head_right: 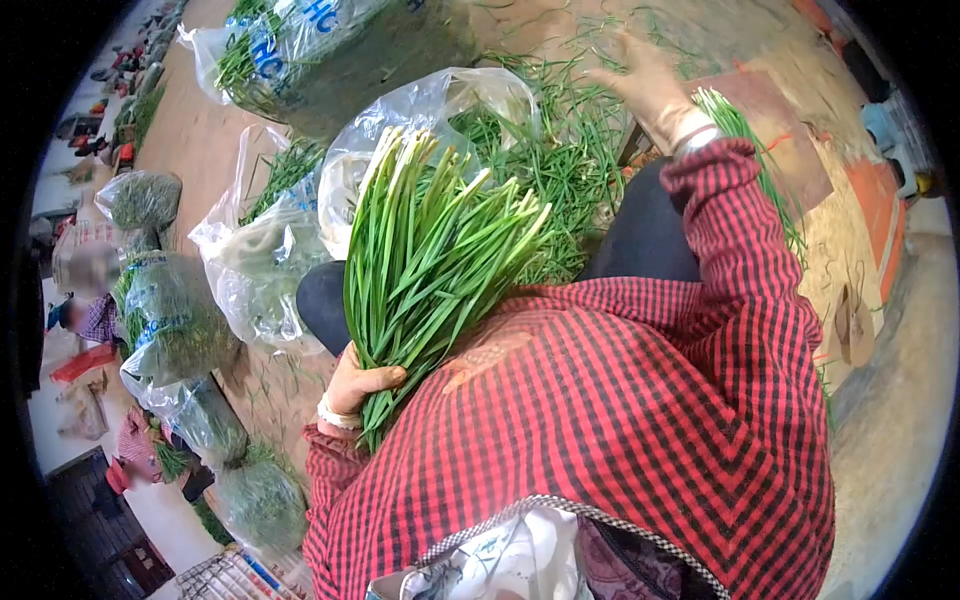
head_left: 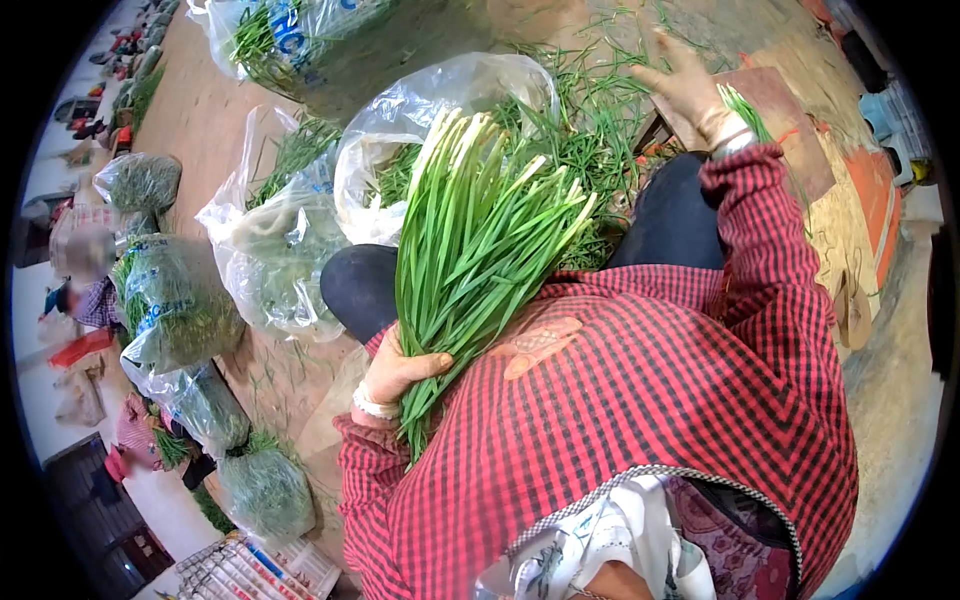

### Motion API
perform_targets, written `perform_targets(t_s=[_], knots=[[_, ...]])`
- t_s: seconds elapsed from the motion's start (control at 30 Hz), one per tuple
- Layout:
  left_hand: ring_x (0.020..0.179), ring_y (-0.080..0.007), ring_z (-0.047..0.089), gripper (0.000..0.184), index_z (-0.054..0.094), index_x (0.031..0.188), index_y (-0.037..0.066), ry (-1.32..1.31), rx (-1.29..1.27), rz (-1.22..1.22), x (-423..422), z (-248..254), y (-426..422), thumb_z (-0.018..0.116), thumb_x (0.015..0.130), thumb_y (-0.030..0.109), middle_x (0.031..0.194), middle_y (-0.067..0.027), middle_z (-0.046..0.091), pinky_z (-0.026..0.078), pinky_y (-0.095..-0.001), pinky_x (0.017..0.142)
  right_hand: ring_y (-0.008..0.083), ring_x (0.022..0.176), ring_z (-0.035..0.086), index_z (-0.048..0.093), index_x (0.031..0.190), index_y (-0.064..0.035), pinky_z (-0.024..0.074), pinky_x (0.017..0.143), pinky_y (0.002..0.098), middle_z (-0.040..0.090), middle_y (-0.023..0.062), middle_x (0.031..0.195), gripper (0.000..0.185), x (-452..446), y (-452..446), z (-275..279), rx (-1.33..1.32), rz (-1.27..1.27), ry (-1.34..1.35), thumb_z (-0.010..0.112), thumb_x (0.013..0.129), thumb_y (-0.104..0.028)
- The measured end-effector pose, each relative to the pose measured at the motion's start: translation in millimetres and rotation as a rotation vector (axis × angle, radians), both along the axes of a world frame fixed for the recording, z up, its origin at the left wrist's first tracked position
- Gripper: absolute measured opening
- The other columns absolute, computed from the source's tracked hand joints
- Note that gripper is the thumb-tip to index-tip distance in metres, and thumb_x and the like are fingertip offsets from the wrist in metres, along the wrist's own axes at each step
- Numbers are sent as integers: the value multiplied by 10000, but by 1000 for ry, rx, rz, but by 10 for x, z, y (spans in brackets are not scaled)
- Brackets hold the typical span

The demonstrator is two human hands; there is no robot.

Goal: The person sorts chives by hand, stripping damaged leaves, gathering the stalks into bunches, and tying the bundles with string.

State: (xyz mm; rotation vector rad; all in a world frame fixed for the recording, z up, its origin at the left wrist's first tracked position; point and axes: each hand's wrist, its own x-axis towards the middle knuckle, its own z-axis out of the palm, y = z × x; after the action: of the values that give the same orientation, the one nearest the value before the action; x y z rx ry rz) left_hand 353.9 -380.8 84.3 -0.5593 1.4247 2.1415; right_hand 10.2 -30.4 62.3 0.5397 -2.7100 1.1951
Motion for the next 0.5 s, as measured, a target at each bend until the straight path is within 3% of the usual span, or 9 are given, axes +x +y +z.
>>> perform_targets(t_s=[0.03,0.1,0.17,0.2,0.27,0.47,0.5], knots=[[847,-95,604,476,583,1179,20,7,-5,-3,-3,-25,-4,751,735,-1,1047,-24,662,491,-242,755,140,951,604,438,1398,-96,502,833,268,618,94,1165,594,169,-107,46,-47,64,32,662,868,-241],[839,-94,602,463,590,1170,21,9,-12,-14,-26,-39,0,749,735,-3,1037,-23,664,490,-240,749,145,905,596,458,1397,-143,501,823,281,628,75,1128,572,437,-388,212,-145,452,-249,660,865,-210],[842,-94,602,452,598,1163,22,-8,-16,-48,-49,-17,-4,746,737,-4,1029,-21,667,488,-240,755,154,861,631,580,1284,-170,508,813,281,677,65,997,426,670,-578,295,-44,661,-199,656,866,-185],[842,-94,602,452,598,1163,22,-10,-20,-51,-60,-3,10,746,737,-4,1029,-21,667,488,-240,755,191,844,666,650,1176,-149,517,795,299,694,75,935,300,710,-667,209,-22,679,17,637,879,-189],[806,-88,600,438,600,1150,24,6,-24,-31,-79,29,47,744,737,-5,999,-16,669,488,-236,731,243,840,672,685,1080,-148,524,759,333,697,74,919,228,747,-688,197,50,645,-9,628,871,-219],[788,-94,595,441,595,1149,24,2,-51,-23,-65,0,54,745,736,-7,963,-12,662,482,-240,709,282,789,661,697,985,-170,529,682,359,688,76,864,200,760,-666,267,303,577,78,633,820,-263],[788,-94,595,441,595,1149,24,1,-49,-25,-63,-15,41,745,736,-7,963,-12,662,482,-240,709,270,780,668,697,966,-159,533,681,354,685,73,842,184,701,-609,211,210,537,142,624,815,-236]])
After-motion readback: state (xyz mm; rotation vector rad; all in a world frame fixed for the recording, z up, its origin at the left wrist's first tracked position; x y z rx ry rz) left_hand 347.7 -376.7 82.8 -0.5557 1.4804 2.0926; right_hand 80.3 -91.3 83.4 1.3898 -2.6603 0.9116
